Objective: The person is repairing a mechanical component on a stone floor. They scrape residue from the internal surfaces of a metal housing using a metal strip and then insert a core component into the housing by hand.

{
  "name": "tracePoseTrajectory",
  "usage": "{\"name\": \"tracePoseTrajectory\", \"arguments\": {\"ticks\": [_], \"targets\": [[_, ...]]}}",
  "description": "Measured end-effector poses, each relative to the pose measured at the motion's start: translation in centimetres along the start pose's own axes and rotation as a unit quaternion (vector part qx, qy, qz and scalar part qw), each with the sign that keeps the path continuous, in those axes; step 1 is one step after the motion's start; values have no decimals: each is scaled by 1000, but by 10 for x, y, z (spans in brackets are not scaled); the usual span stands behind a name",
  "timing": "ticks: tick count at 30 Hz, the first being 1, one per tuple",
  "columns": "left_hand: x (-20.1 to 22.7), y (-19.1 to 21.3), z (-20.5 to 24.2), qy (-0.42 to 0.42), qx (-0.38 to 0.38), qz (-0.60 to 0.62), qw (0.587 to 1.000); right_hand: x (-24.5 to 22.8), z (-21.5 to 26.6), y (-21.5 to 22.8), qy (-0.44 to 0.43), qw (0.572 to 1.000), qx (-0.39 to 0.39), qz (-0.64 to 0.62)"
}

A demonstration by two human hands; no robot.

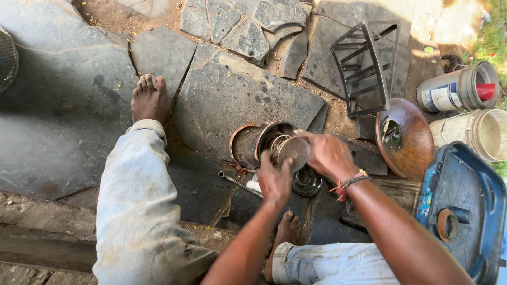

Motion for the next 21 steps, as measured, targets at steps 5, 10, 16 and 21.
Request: {"name": "tracePoseTrajectory", "arguments": {"ticks": [5,10,16,21], "targets": [[-13,-19,-12,-106,-17,-53,993,-39,13,4,105,992,54,37],[-7,-16,-19,-136,-7,-92,986,-50,8,12,55,990,-15,127],[26,-8,-5,-181,-8,-118,976,-63,2,36,79,989,-76,100],[34,-4,-2,-210,5,-138,968,-67,0,48,82,987,2,139]]}}
Point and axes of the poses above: each hand's wrist, its own z-axis away from the middle knuckle, its own y-axis out of the back of the hand, x = y × z, the point moved 9 cm from there along -z, towards the middle knuckle, and after that the axes turned 4 degrees about z, right-handed, at the moved point
